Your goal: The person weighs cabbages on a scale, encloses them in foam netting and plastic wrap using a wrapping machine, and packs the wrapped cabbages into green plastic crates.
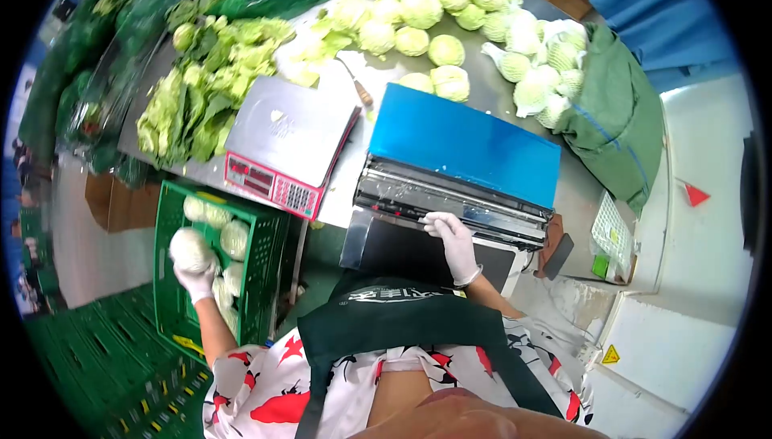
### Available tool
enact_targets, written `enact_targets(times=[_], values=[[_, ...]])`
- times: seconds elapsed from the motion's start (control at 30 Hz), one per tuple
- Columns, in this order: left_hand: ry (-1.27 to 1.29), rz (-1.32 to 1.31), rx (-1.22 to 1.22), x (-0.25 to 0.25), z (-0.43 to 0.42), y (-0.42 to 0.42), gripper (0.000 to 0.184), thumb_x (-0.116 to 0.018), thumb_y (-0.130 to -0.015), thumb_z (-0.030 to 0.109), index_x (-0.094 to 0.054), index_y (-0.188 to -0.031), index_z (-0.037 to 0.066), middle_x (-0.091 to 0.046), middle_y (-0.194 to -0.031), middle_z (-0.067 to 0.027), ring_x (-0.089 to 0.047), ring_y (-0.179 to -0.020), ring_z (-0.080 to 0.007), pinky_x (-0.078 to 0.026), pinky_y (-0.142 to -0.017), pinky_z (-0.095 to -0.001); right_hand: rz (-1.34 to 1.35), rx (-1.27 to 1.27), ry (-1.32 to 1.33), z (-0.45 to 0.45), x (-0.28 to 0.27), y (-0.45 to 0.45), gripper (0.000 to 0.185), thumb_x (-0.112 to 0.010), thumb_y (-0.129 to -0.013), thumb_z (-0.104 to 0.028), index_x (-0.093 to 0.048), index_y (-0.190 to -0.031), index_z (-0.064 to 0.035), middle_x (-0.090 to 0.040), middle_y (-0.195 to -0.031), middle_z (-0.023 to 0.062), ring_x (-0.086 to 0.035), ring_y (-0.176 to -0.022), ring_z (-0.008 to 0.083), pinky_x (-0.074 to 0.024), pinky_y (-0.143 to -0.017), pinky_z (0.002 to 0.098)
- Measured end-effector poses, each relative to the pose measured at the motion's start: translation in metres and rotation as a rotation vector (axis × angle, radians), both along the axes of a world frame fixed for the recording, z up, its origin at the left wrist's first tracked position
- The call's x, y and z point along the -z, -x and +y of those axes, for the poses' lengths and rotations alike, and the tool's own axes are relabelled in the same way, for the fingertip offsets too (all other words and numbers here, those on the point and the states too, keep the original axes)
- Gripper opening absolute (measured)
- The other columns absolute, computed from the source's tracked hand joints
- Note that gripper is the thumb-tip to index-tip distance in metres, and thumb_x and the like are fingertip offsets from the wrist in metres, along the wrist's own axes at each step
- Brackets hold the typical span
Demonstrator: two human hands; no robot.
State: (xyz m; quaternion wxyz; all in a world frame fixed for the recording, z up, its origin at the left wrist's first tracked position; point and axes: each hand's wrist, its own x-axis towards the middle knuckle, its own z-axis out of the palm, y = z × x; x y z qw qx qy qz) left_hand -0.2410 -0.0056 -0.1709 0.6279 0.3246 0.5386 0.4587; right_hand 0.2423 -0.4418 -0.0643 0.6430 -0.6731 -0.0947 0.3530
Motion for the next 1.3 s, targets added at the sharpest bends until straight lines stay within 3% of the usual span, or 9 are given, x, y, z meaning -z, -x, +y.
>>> enact_targets(times=[0.13,0.23,0.33,0.47,0.6,0.7,0.8,1.1,1.3], values=[[-0.483,1.129,0.200,0.044,0.056,0.037,0.073,-0.062,-0.086,0.048,-0.043,-0.141,0.004,-0.042,-0.148,-0.0165,-0.048,-0.129,-0.0335,-0.046,-0.103,-0.0461,-0.013,0.025,-0.011,-0.011,0.003,-0.021,0.021,-0.050,-0.101,-0.011,-0.066,-0.110,0.0007,-0.069,-0.105,0.0076,-0.066,-0.091,0.0143,-0.0520,-0.084,0.0282],[0.210,-0.145,-0.242,-0.005,0.070,-0.085,0.080,-0.049,-0.096,0.050,-0.021,-0.153,0.002,-0.023,-0.160,-0.0183,-0.035,-0.142,-0.0357,-0.034,-0.115,-0.0410,-0.147,0.131,0.041,-0.021,-0.007,-0.081,0.019,-0.055,-0.099,-0.013,-0.067,-0.105,0.0010,-0.070,-0.098,0.0067,-0.064,-0.087,0.0113,-0.0523,-0.079,0.0271],[-0.223,0.011,0.383,-0.062,0.036,-0.261,0.053,-0.038,-0.106,0.026,-0.029,-0.151,-0.001,-0.035,-0.153,-0.0219,-0.043,-0.137,-0.0350,-0.036,-0.114,-0.0433,-0.324,0.335,-0.009,-0.030,-0.023,-0.189,0.018,-0.058,-0.094,-0.011,-0.067,-0.107,-0.0022,-0.067,-0.093,0.0031,-0.060,-0.082,0.0100,-0.0491,-0.074,0.0249],[-0.534,0.199,0.824,-0.143,-0.053,-0.499,0.043,-0.044,-0.104,0.026,-0.054,-0.135,-0.002,-0.060,-0.129,-0.0136,-0.063,-0.109,-0.0213,-0.048,-0.097,-0.0329,-0.093,0.544,0.172,-0.061,0.044,-0.375,0.034,-0.068,-0.088,-0.028,-0.066,-0.112,-0.0041,-0.066,-0.105,0.0033,-0.061,-0.094,0.0130,-0.0482,-0.079,0.0255],[-0.406,0.051,1.267,-0.144,-0.131,-0.654,0.039,-0.048,-0.102,0.024,-0.057,-0.132,0.001,-0.067,-0.116,-0.0087,-0.064,-0.104,-0.0159,-0.049,-0.092,-0.0294,0.314,0.719,0.468,-0.044,0.095,-0.485,0.042,-0.068,-0.088,-0.037,-0.063,-0.121,-0.0114,-0.067,-0.108,0.0055,-0.063,-0.099,0.0185,-0.0477,-0.078,0.0292],[-0.369,0.008,1.568,-0.121,-0.175,-0.736,0.038,-0.050,-0.102,0.024,-0.058,-0.131,0.001,-0.067,-0.117,-0.0081,-0.064,-0.105,-0.0155,-0.049,-0.092,-0.0292,0.481,0.567,0.188,-0.044,0.119,-0.513,0.049,-0.068,-0.087,-0.044,-0.060,-0.125,-0.0158,-0.067,-0.115,0.0064,-0.063,-0.103,0.0211,-0.0480,-0.079,0.0345],[-0.178,0.023,1.583,-0.070,-0.206,-0.801,0.038,-0.052,-0.102,0.027,-0.060,-0.130,0.003,-0.067,-0.115,-0.0060,-0.065,-0.101,-0.0143,-0.050,-0.090,-0.0285,0.501,0.372,-0.393,-0.036,0.134,-0.522,0.057,-0.069,-0.084,-0.051,-0.058,-0.129,-0.0176,-0.066,-0.121,0.0061,-0.062,-0.111,0.0225,-0.0483,-0.086,0.0411],[0.085,0.253,1.619,0.019,-0.270,-0.914,0.076,-0.076,-0.082,0.046,-0.047,-0.139,0.003,-0.060,-0.127,-0.0129,-0.061,-0.112,-0.0227,-0.054,-0.085,-0.0333,0.420,0.190,0.527,-0.001,0.103,-0.475,0.059,-0.069,-0.085,-0.047,-0.056,-0.133,-0.0137,-0.057,-0.132,0.0089,-0.056,-0.116,0.0233,-0.0470,-0.098,0.0396],[-0.014,0.082,1.723,-0.064,-0.234,-0.864,0.070,-0.076,-0.084,0.039,-0.049,-0.139,0.004,-0.060,-0.131,-0.0089,-0.059,-0.115,-0.0183,-0.048,-0.099,-0.0357,0.141,-0.008,0.310,0.005,0.045,-0.443,0.063,-0.077,-0.080,-0.041,-0.057,-0.129,-0.0056,-0.064,-0.122,0.0130,-0.062,-0.108,0.0209,-0.0490,-0.092,0.0383]])
